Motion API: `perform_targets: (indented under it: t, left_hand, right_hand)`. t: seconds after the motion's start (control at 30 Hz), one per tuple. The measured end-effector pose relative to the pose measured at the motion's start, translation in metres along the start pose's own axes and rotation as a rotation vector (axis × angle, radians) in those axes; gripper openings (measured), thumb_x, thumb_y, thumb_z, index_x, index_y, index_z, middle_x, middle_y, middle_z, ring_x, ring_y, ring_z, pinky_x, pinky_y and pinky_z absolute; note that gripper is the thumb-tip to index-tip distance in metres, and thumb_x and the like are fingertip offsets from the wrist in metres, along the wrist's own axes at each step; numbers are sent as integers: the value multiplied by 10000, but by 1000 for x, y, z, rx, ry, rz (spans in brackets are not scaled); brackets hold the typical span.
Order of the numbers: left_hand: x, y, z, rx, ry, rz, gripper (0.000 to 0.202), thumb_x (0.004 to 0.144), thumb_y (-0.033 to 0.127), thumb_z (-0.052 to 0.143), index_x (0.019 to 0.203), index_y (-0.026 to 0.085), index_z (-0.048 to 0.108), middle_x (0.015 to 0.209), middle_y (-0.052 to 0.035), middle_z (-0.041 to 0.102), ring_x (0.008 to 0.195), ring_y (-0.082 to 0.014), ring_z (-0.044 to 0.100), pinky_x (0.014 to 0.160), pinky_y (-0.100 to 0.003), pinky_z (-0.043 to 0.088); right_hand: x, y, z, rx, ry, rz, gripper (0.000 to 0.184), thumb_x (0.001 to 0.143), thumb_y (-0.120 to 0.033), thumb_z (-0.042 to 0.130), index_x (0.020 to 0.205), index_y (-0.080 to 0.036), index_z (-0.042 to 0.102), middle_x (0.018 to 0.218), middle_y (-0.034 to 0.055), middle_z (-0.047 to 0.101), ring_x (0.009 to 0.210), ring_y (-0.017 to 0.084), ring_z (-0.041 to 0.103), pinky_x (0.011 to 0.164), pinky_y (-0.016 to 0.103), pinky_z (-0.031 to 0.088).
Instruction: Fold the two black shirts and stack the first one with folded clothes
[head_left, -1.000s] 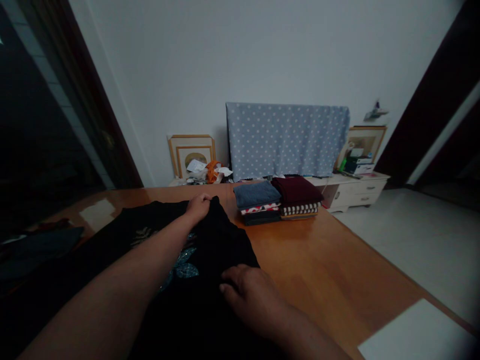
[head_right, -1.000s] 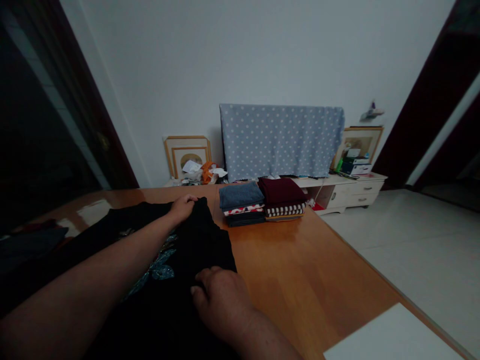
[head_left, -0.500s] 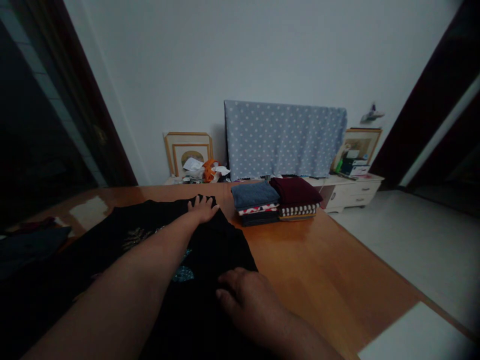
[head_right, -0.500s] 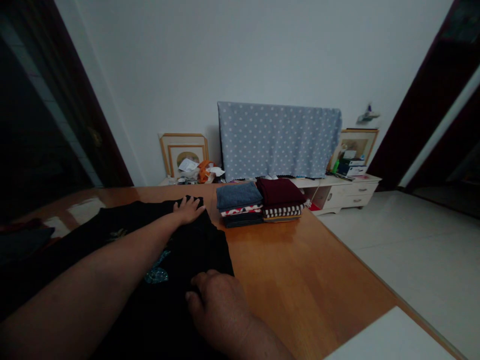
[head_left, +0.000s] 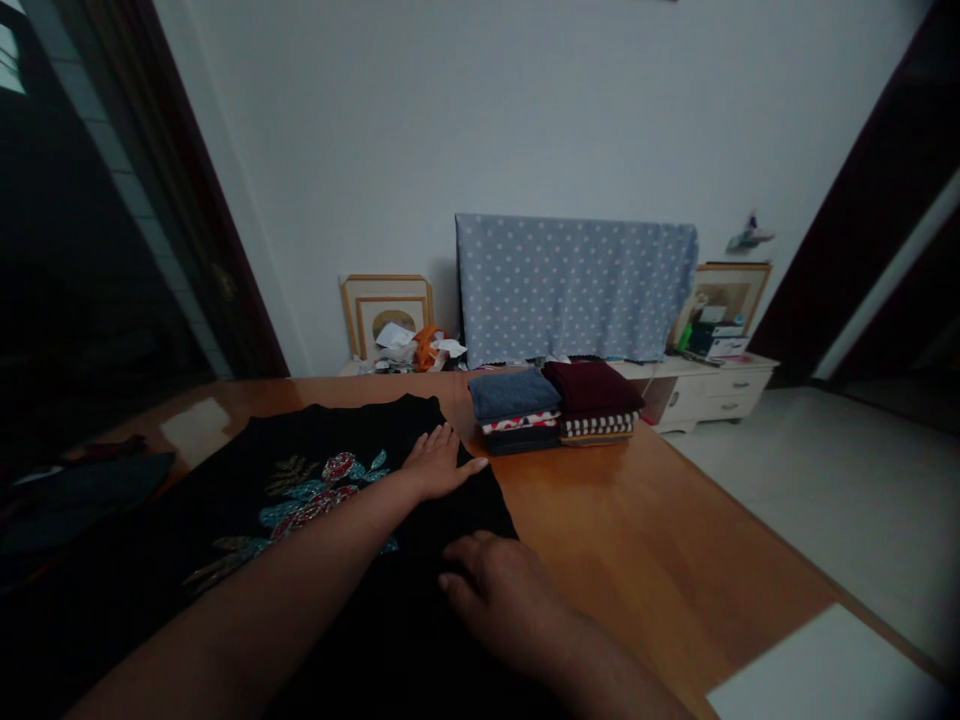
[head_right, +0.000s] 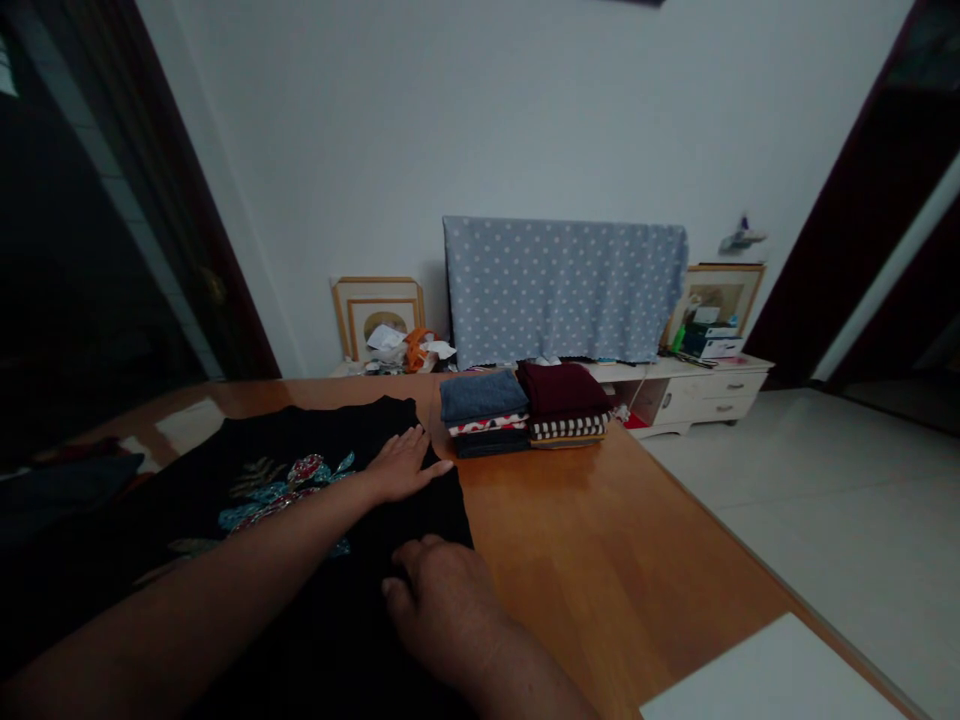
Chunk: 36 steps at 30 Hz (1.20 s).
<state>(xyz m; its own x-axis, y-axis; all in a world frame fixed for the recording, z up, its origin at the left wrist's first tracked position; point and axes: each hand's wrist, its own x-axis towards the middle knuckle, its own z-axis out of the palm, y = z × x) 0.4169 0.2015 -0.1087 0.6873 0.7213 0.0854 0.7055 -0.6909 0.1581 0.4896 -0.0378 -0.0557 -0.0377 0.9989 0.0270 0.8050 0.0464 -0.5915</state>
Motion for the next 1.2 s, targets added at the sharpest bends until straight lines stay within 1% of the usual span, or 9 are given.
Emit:
perform_targets:
  t: [0.1, 0.23, 0.37, 0.47, 0.6, 0.77, 0.93, 1.07, 1.2]
  left_hand:
    - [-2, 2, -4, -18, -71, -13, 1079, 800, 870, 224, 1551, 95, 269, 1629, -202, 130, 1517, -339, 82, 1199, -505, 94]
    - [-6, 4, -17, -34, -112, -8, 1115, 773, 890, 255, 1563, 104, 241, 1628, -196, 95, 1517, -346, 14, 1187, -564, 35]
    - [-21, 6, -28, -84, -8, -76, 1028, 834, 835, 222, 1567, 114, 229, 1636, -167, 90, 1520, -327, -2, 1183, -586, 31]
    - [-48, 2, -37, -163, 40, -143, 891, 906, 744, 188, 1547, 134, 293, 1632, -147, 177, 1519, -298, 104, 1200, -521, 119]
    - [-108, -14, -50, -237, 51, -154, 794, 916, 693, 294, 1487, 156, 416, 1597, -136, 311, 1489, -268, 251, 1198, -410, 223]
    - [-194, -44, -69, -286, 39, -178, 715, 909, 675, 346, 1425, 208, 508, 1544, -82, 431, 1447, -270, 347, 1202, -412, 247]
    - [-275, -69, -88, -310, 111, -319, 663, 916, 660, 329, 1402, 258, 534, 1495, -32, 501, 1399, -246, 426, 1186, -382, 293]
    - [-346, -87, -93, -210, 169, -491, 669, 904, 646, 336, 1422, 262, 516, 1525, -36, 463, 1421, -247, 396, 1184, -399, 287]
    - [-411, -104, -89, -102, 185, -575, 668, 935, 611, 297, 1462, 236, 465, 1561, -62, 406, 1464, -239, 316, 1206, -449, 200]
  right_hand:
    - [-1, -2, -3, -18, -13, -1, 366, 902, -399, 519, 1196, -251, 681, 1079, 69, 690, 961, 218, 658, 816, 309, 475]
    - [-4, -6, -6, -73, -35, 1, 394, 899, -409, 521, 1219, -238, 674, 1099, 86, 680, 972, 234, 652, 816, 321, 473]
    - [-8, -9, -8, -120, -52, -19, 403, 900, -412, 515, 1223, -231, 673, 1092, 89, 675, 971, 240, 651, 807, 327, 472]
    - [-11, -11, -9, -143, -41, -45, 402, 901, -415, 507, 1214, -228, 678, 1075, 90, 670, 947, 237, 656, 796, 330, 471]
    - [-13, -12, -9, -177, -52, -54, 384, 901, -418, 513, 1180, -226, 693, 1076, 91, 666, 959, 234, 650, 809, 333, 462]
    - [-15, -11, -10, -159, -63, -64, 376, 914, -406, 527, 1203, -225, 685, 1106, 83, 664, 996, 211, 642, 843, 307, 449]
    - [-16, -6, -8, -141, -75, -98, 356, 929, -374, 520, 1200, -215, 688, 1137, 91, 665, 1012, 199, 640, 861, 293, 445]
    - [-15, -1, -8, -101, -60, -135, 350, 935, -360, 510, 1187, -206, 698, 1150, 88, 691, 1053, 209, 641, 898, 300, 442]
    - [-12, 6, -13, -42, 46, -130, 353, 942, -382, 481, 1155, -215, 707, 1130, 76, 720, 1040, 216, 658, 886, 299, 453]
